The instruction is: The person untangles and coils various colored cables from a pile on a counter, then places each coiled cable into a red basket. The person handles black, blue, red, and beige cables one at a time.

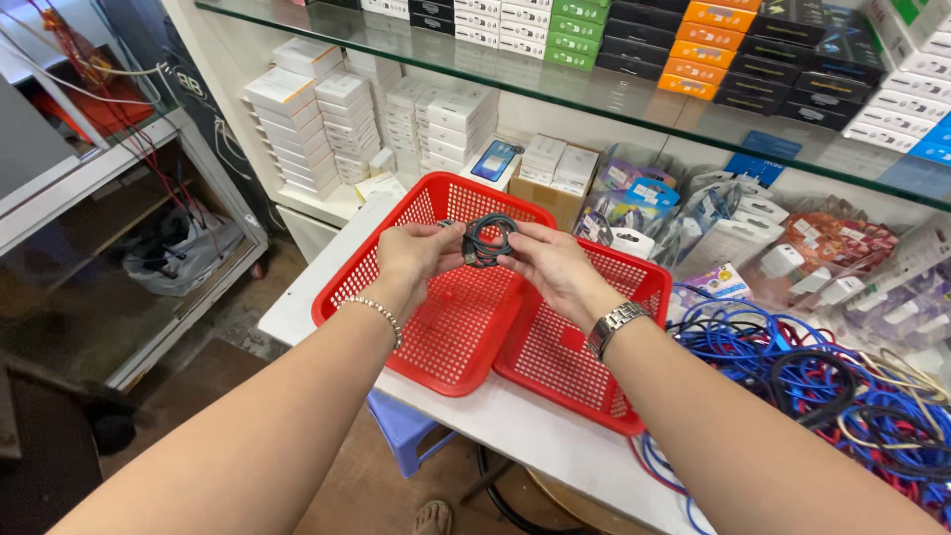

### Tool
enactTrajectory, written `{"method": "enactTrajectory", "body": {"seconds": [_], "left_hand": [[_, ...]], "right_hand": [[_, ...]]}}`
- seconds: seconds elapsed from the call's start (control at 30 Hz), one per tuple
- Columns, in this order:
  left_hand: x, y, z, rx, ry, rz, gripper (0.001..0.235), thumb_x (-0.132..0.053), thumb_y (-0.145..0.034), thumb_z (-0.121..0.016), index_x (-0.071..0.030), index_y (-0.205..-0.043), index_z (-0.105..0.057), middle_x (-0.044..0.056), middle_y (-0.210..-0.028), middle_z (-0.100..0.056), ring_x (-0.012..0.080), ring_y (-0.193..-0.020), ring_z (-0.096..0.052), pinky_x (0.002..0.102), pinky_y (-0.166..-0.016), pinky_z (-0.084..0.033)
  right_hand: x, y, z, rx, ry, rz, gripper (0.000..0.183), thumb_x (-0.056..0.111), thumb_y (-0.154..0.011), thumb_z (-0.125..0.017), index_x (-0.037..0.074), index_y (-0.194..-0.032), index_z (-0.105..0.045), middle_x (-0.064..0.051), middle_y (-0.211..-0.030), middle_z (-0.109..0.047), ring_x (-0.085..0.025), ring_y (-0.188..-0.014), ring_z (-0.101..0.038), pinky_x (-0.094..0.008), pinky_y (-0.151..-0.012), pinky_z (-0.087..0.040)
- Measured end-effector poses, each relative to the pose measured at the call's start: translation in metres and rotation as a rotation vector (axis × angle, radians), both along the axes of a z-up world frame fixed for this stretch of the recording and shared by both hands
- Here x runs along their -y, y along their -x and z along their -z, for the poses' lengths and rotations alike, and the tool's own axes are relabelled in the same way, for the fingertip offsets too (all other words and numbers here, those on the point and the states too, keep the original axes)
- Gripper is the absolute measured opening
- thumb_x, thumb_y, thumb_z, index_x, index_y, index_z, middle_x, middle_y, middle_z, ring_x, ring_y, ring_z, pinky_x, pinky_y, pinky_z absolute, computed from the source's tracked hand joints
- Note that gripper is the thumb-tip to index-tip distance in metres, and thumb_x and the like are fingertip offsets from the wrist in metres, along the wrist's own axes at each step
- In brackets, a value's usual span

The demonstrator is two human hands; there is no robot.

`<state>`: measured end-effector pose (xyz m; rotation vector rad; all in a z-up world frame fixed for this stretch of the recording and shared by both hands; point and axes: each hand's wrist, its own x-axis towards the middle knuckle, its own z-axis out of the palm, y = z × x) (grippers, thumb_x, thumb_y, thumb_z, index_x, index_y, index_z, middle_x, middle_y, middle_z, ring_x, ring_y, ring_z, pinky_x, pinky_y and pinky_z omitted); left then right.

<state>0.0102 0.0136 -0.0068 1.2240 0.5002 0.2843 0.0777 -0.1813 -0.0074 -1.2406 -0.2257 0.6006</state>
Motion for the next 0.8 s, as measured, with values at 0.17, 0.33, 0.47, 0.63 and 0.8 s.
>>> {"method": "enactTrajectory", "body": {"seconds": [0.17,0.33,0.47,0.63,0.8], "left_hand": [[-0.030,-0.024,0.009,-0.058,-0.189,-0.067,0.027,-0.004,-0.084,-0.079,0.004,-0.096,-0.057,0.019,-0.084,-0.073,0.0241,-0.068,-0.076,0.035,-0.060,-0.066],[-0.048,-0.048,0.018,-0.197,-0.724,-0.139,0.037,-0.012,-0.079,-0.086,0.001,-0.097,-0.057,0.019,-0.082,-0.071,0.0292,-0.067,-0.074,0.040,-0.066,-0.059],[-0.062,-0.072,0.035,-0.072,-1.078,-0.027,0.024,-0.006,-0.081,-0.080,0.002,-0.095,-0.063,0.021,-0.084,-0.073,0.0379,-0.082,-0.071,0.046,-0.074,-0.056],[-0.075,-0.111,0.064,-0.234,-1.458,0.319,0.010,-0.002,-0.090,-0.067,-0.002,-0.099,-0.072,0.022,-0.101,-0.073,0.0360,-0.098,-0.073,0.043,-0.085,-0.059],[-0.075,-0.121,0.082,-0.244,-1.601,0.528,0.020,-0.007,-0.088,-0.068,-0.004,-0.108,-0.068,0.018,-0.115,-0.070,0.0314,-0.109,-0.069,0.040,-0.088,-0.058]], "right_hand": [[-0.053,-0.037,0.044,-0.033,0.124,0.165,0.030,0.006,-0.099,-0.060,-0.004,-0.127,-0.064,-0.010,-0.114,-0.072,-0.018,-0.099,-0.070,-0.030,-0.083,-0.061],[-0.090,-0.079,0.085,-0.104,0.183,0.225,0.020,0.002,-0.098,-0.059,-0.001,-0.117,-0.064,-0.011,-0.111,-0.072,-0.017,-0.097,-0.072,-0.030,-0.078,-0.061],[-0.105,-0.102,0.114,-0.165,0.210,0.204,0.018,0.003,-0.098,-0.058,-0.001,-0.111,-0.070,-0.009,-0.108,-0.072,-0.016,-0.095,-0.069,-0.027,-0.075,-0.061],[-0.124,-0.118,0.146,-0.203,0.261,0.318,0.015,0.000,-0.096,-0.060,0.000,-0.108,-0.069,-0.009,-0.107,-0.070,-0.017,-0.091,-0.070,-0.028,-0.075,-0.064],[-0.131,-0.119,0.154,-0.154,0.350,0.352,0.013,0.003,-0.095,-0.065,0.000,-0.106,-0.070,-0.008,-0.104,-0.072,-0.017,-0.085,-0.071,-0.025,-0.073,-0.063]]}}
